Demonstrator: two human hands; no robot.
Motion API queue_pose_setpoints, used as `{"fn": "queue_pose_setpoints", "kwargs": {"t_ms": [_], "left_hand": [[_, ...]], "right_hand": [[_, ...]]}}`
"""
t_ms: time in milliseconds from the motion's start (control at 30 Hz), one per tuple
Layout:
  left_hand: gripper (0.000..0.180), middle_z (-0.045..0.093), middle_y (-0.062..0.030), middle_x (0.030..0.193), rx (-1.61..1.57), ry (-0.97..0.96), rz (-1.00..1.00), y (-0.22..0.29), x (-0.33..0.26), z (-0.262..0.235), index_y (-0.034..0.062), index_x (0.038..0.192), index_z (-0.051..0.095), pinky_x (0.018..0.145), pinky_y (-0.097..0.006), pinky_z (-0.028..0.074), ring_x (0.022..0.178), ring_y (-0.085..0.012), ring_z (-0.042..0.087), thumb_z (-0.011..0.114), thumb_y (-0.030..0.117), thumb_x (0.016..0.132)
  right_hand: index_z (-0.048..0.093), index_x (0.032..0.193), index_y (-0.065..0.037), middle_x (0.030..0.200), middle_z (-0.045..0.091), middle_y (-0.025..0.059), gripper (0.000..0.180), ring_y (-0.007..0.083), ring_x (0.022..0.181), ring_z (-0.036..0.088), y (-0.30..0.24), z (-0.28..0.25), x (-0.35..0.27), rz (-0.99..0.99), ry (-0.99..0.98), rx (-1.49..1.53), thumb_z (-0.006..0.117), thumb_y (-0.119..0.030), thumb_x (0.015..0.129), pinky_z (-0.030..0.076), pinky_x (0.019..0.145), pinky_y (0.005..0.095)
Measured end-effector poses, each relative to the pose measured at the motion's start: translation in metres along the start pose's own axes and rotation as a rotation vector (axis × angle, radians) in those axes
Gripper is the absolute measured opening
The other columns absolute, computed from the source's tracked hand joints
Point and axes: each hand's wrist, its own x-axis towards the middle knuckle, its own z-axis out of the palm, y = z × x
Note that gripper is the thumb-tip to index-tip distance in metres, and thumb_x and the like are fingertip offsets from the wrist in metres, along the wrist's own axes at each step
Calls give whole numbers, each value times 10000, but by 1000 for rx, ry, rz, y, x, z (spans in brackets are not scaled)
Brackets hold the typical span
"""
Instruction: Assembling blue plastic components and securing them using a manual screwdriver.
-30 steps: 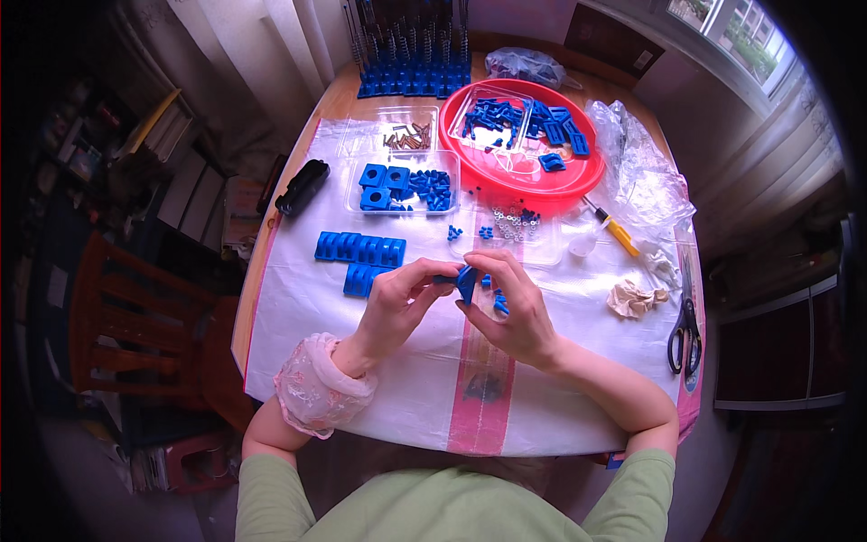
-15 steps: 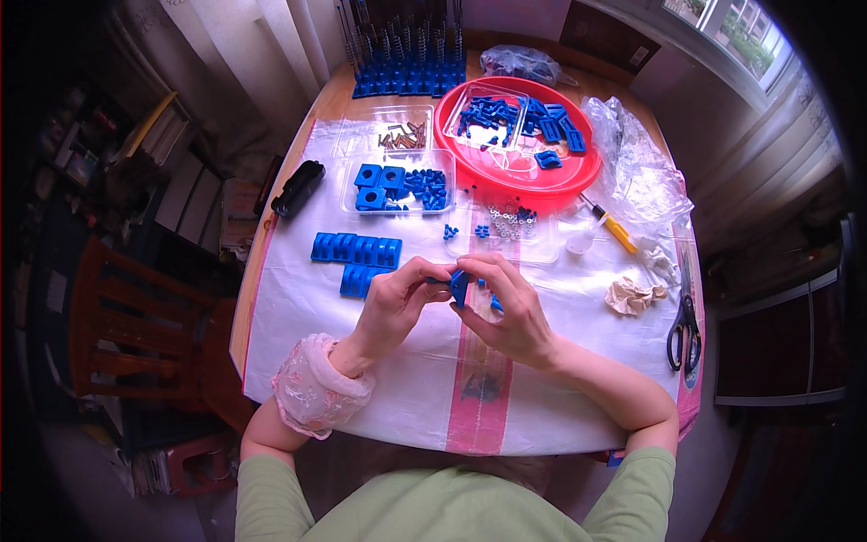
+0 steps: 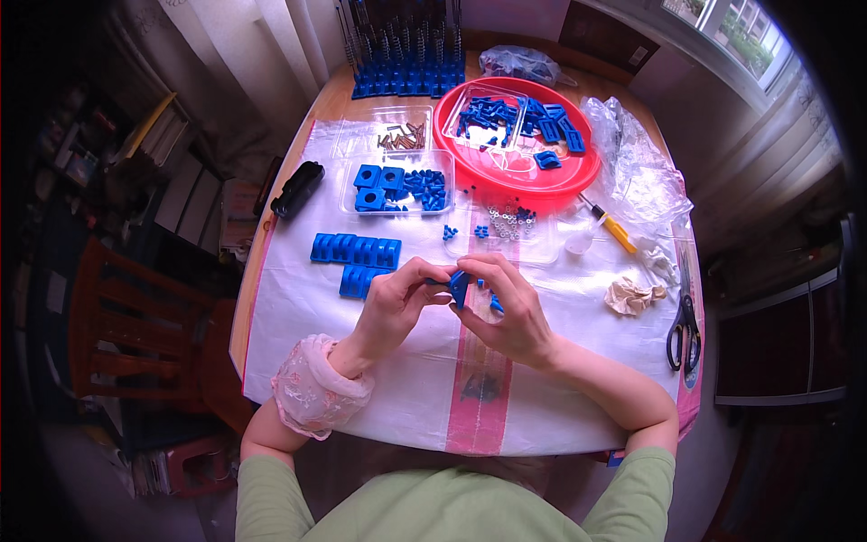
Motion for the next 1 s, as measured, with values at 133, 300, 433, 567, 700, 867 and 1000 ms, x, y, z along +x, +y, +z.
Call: {"fn": "queue_pose_setpoints", "kwargs": {"t_ms": [133, 300, 433, 567, 700, 867, 1000], "left_hand": [[169, 751, -126, 1145, 4, 1, 2, 2, 0, 0, -40, 1152, 645, 883, -335, 668, 1029, -200, 758, 552, -106, 1027], [179, 748, -126, 1144, 7, -4, -4, 4, 0, 1, -41, 1155, 641, 876, -344, 672, 1040, -208, 758, 534, -112, 1031], [186, 747, -127, 1144, 3, -16, -6, 4, 0, 0, -42, 1168, 633, 874, -345, 673, 1047, -213, 759, 528, -114, 1032], [185, 748, -127, 1142, -1, -18, -16, 5, 0, -1, -40, 1170, 630, 873, -344, 673, 1046, -216, 761, 529, -112, 1033], [185, 751, -133, 1154, 11, -34, -17, 7, 1, -2, -36, 1160, 632, 879, -341, 668, 1057, -223, 762, 532, -115, 1027], [143, 739, -156, 1141, 589, -163, 141, 10, 4, -16, -1, 1116, 625, 783, -345, 646, 976, -273, 773, 612, -45, 981], [253, 711, -134, 1164, 1012, -246, 245, 36, 4, -14, 19, 1123, 636, 768, -347, 627, 976, -299, 748, 648, -50, 880]], "right_hand": [[578, 1298, -9, 1217, 632, 178, 595, 357, 1079, 680, 1, 0, 0, -5, 6, 9, 821, 29, 757, 572, 908, 435], [586, 1294, -15, 1212, 641, 173, 590, 353, 1078, 684, 1, 1, 0, -4, 9, 6, 831, 27, 759, 578, 894, 424], [575, 1293, -10, 1206, 631, 177, 594, 358, 1076, 678, 1, 0, 0, -12, 6, 4, 822, 29, 754, 572, 907, 436], [570, 1297, -9, 1216, 625, 183, 602, 367, 1093, 671, 1, 0, 0, -4, -3, 11, 823, 25, 752, 570, 919, 438], [550, 1330, -10, 1233, 612, 195, 646, 385, 1125, 651, 4, 3, -3, 26, -13, 16, 834, -13, 750, 555, 954, 452], [496, 1409, -12, 1290, 572, 208, 789, 399, 1206, 590, 3, 1, -3, 118, -81, -71, 875, -118, 725, 503, 1029, 475], [481, 1424, -11, 1306, 557, 206, 838, 395, 1229, 566, 3, 1, -2, 95, -89, -131, 890, -151, 707, 484, 1049, 473]]}}
